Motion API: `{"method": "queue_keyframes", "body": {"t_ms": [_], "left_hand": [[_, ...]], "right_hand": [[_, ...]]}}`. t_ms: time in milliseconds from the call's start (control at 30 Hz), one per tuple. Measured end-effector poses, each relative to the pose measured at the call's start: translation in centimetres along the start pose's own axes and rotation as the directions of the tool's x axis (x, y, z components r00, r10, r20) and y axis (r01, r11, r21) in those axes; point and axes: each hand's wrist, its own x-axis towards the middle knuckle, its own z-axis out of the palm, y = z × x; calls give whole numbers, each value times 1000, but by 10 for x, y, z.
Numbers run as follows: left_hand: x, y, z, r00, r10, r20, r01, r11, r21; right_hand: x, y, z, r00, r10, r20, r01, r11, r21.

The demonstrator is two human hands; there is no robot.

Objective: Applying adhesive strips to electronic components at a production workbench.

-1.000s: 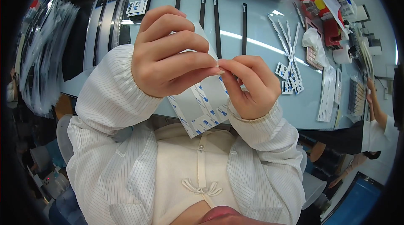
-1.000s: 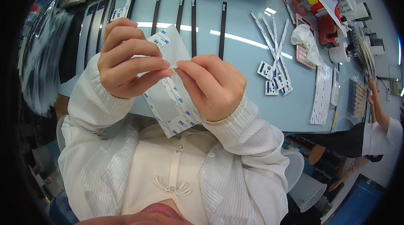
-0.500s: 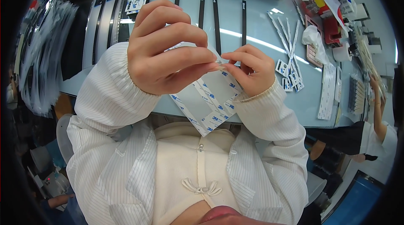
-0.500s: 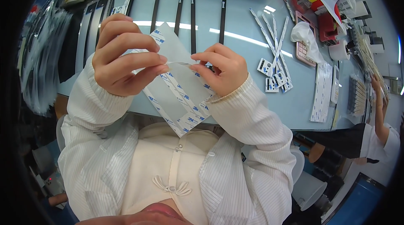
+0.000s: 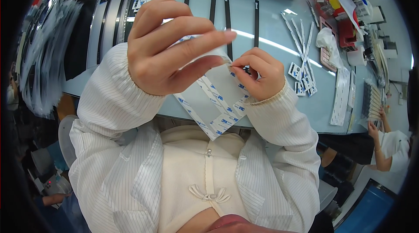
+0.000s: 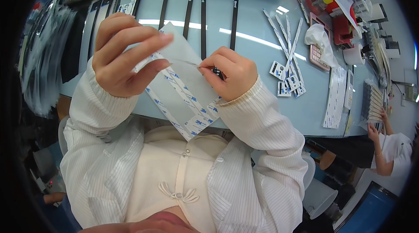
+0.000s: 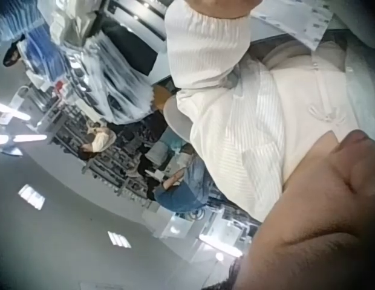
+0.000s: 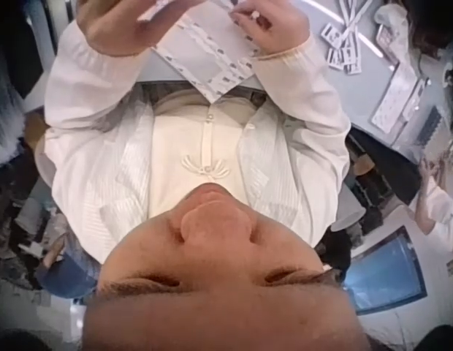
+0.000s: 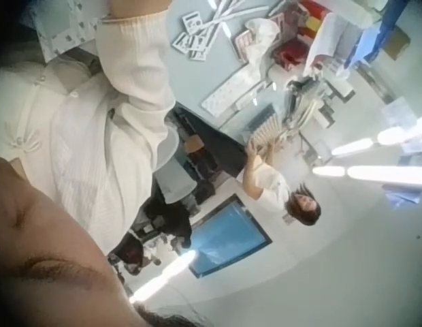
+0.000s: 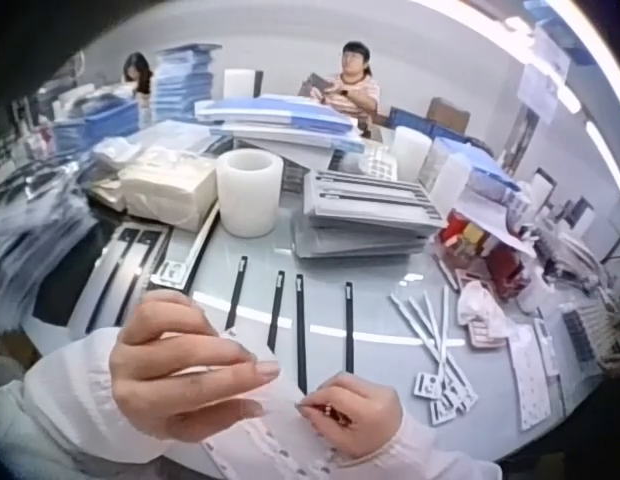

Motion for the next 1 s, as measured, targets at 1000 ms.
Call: {"method": "queue_keyframes", "body": {"t_ms": [1000], "left_hand": [[-41,62,15,583,-385,716,450,886,110]], "right_hand": [[4,-65,-14,979,-197,-59,186,971,-152]]}}
